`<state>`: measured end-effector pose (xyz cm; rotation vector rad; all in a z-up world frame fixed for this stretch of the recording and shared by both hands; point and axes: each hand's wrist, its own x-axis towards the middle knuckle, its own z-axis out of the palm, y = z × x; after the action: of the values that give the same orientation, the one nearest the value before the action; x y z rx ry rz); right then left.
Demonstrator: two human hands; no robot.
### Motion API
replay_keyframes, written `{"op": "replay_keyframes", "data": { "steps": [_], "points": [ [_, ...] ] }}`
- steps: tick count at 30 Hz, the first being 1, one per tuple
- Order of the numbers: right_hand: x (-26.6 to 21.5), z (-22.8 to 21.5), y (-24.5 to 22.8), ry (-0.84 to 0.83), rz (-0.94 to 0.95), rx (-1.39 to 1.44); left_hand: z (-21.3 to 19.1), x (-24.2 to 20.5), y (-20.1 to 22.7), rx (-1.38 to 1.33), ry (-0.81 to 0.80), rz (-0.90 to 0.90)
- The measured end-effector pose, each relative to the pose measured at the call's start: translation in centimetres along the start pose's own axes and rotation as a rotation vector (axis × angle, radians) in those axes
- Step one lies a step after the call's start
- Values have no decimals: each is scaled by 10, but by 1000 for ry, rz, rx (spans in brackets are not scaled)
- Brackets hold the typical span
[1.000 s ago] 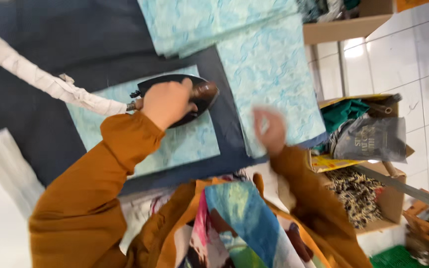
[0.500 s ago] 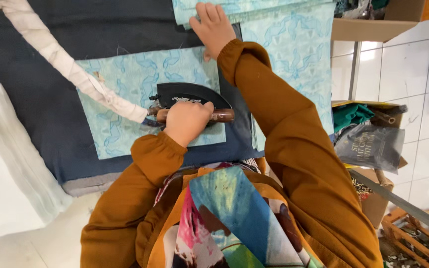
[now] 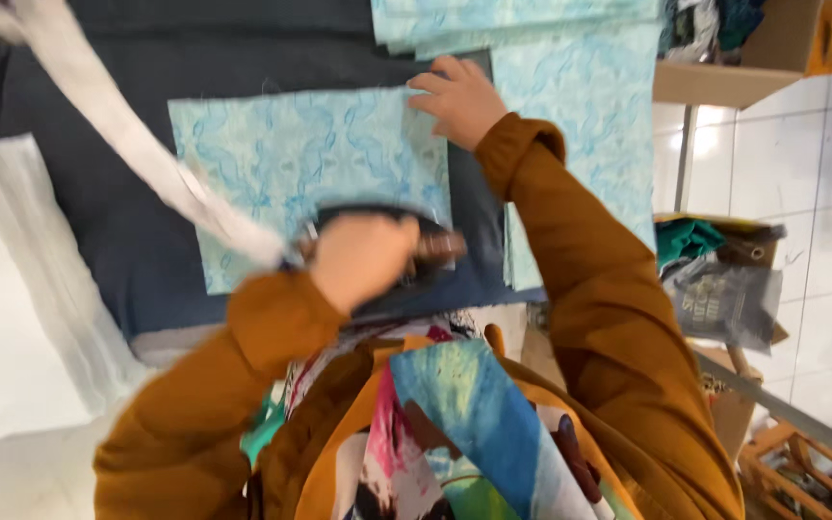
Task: The person irons multiple light blue patterned fabric pieces on a dark ironing board. They repeatedly place a white protective sheet over each piece, press it with a hot iron, then remove the sheet and stack the finished piece. The process is repeated for several identical fabric pieces.
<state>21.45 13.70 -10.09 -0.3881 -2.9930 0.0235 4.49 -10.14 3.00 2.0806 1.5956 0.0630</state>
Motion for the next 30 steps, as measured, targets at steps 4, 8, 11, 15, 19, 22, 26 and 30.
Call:
{"op": "replay_keyframes", "data": {
  "steps": [4, 8, 11, 15, 19, 22, 26, 30],
  "points": [
    [-13, -9, -16, -136, 92, 3, -27, 32, -64, 87, 87, 28],
    [-4, -9, -24, -152, 141, -110, -8, 27, -90, 122, 99, 21],
    [1, -4, -32, -216, 159, -222, 20, -10, -84, 152, 86, 13],
    [6, -2, -37, -225, 192, -333, 44, -89, -66, 142, 30, 31],
    [2, -8, -43, -200, 239, -196, 49, -153, -57, 131, 30, 92],
    [-22, -17, -75, 28, 293, -102, 32, -169, -69, 64, 49, 36],
    [-85, -31, -169, 373, 400, 323, -11, -153, -108, 0, 82, -174],
    [-140, -26, -243, 253, 447, 306, -32, -96, -164, 109, 125, -311]
  ]
}}
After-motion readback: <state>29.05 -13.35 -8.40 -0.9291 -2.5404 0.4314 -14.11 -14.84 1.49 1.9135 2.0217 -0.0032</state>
